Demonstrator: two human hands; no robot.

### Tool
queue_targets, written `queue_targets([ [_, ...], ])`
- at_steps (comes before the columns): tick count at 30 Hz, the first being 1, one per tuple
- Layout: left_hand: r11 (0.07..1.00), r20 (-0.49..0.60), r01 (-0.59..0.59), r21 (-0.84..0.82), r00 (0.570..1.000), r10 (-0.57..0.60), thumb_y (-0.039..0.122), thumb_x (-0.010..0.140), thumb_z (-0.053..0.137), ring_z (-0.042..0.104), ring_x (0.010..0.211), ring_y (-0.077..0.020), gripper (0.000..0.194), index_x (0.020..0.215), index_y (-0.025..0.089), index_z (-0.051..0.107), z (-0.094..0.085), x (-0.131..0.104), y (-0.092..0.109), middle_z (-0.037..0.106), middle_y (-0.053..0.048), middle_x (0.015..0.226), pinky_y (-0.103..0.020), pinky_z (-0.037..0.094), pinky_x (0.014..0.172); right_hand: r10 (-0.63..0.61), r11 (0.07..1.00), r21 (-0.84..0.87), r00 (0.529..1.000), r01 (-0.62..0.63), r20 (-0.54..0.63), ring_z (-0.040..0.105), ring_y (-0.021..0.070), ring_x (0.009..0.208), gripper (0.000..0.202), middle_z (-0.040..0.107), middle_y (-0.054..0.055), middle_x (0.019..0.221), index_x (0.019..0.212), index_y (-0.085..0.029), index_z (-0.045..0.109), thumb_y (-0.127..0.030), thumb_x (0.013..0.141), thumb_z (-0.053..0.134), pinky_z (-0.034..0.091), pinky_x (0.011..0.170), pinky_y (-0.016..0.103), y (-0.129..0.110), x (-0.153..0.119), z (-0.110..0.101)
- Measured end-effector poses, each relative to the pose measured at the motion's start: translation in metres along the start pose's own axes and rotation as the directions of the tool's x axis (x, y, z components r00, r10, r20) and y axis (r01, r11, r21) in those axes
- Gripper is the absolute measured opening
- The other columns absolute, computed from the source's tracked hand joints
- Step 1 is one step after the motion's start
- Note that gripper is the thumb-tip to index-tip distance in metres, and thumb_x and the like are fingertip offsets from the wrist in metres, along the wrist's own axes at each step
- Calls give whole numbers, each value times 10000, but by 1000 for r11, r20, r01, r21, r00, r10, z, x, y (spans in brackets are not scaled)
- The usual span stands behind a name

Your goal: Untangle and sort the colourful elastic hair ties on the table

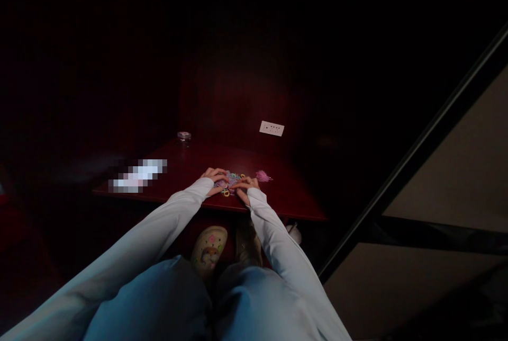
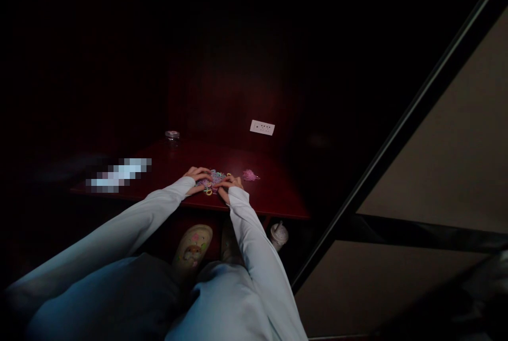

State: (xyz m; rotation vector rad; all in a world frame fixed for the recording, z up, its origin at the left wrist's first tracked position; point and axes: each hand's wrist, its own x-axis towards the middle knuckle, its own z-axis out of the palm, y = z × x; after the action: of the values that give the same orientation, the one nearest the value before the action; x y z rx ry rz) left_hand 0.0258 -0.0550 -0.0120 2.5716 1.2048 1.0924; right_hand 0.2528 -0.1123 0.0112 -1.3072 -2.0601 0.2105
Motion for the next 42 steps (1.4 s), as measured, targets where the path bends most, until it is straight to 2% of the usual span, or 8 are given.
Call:
queue_targets([
  [4, 1000, 27, 4, -26, 1000, -3, 268, 771, 656, 510, 1105, -271, 284, 1031, 308, 765, 1, 3, -8, 658, -13, 1268, -443, 407, 1033, 99, 995, 8, 994, -98, -57, 506, 211, 1098, 219, 667, 29, 1033, 875, -281, 807, -174, 889, 616, 383, 1023, 360, 1, 0, -1],
  [7, 999, -34, 14, -41, 999, -15, 254, 770, 644, 516, 1105, -275, 255, 990, 286, 767, 4, 4, -9, 672, -25, 1244, -446, 394, 1051, 166, 986, 30, 984, -165, -69, 518, 213, 1096, 230, 687, 31, 978, 837, -259, 802, -151, 889, 606, 380, 1023, 357, 0, 0, -4],
  [13, 994, -122, 88, -67, 988, -95, 194, 751, 607, 553, 1100, -261, 272, 982, 248, 742, 9, 5, -6, 688, -38, 1192, -433, 385, 1048, 148, 988, 56, 988, -145, -46, 525, 214, 1089, 250, 710, 41, 966, 843, -247, 796, -171, 902, 566, 391, 1011, 351, 0, -2, -7],
  [19, 997, -82, 32, -65, 996, -38, 204, 797, 584, 558, 1149, -262, 336, 1107, 230, 708, -2, 1, -10, 678, -52, 1237, -416, 377, 1051, 157, 985, 89, 985, -150, -72, 547, 214, 1083, 245, 722, 42, 967, 857, -249, 796, -174, 895, 566, 384, 1045, 369, 2, -3, -8],
  [25, 997, -78, 33, -63, 996, -38, 197, 813, 555, 573, 1146, -253, 323, 1105, 236, 688, -3, 1, -8, 680, -44, 1236, -415, 378, 1044, 140, 985, 118, 986, -128, -92, 538, 228, 1078, 229, 714, 52, 973, 891, -247, 794, -185, 900, 574, 394, 1034, 379, 5, -4, -9],
  [30, 995, -106, 89, -39, 990, -93, 209, 797, 579, 562, 1114, -258, 337, 1116, 242, 683, -2, 2, -5, 675, -39, 1215, -406, 399, 1036, 55, 992, 118, 995, -45, -83, 515, 228, 1087, 231, 681, 48, 1026, 936, -258, 792, -176, 902, 580, 389, 1032, 386, 2, -3, -7],
  [38, 994, -96, 102, -50, 990, -106, 242, 786, 577, 532, 1099, -283, 447, 1230, 240, 625, -10, -1, 0, 673, -49, 1194, -424, 440, 1028, -46, 997, -58, 999, 47, 29, 455, 227, 1139, 226, 626, 39, 1202, 1085, -315, 786, -291, 911, 644, 388, 1049, 375, -11, -8, -9],
  [42, 994, -38, 110, 19, 993, -109, 327, 784, 628, 526, 1134, -297, 444, 1223, 266, 649, -10, -3, 7, 653, -40, 1276, -447, 426, 1034, -46, 988, -142, 998, 52, 41, 445, 254, 1185, 240, 610, 29, 1314, 1105, -345, 788, -335, 890, 681, 405, 1043, 390, -11, -8, -5],
])
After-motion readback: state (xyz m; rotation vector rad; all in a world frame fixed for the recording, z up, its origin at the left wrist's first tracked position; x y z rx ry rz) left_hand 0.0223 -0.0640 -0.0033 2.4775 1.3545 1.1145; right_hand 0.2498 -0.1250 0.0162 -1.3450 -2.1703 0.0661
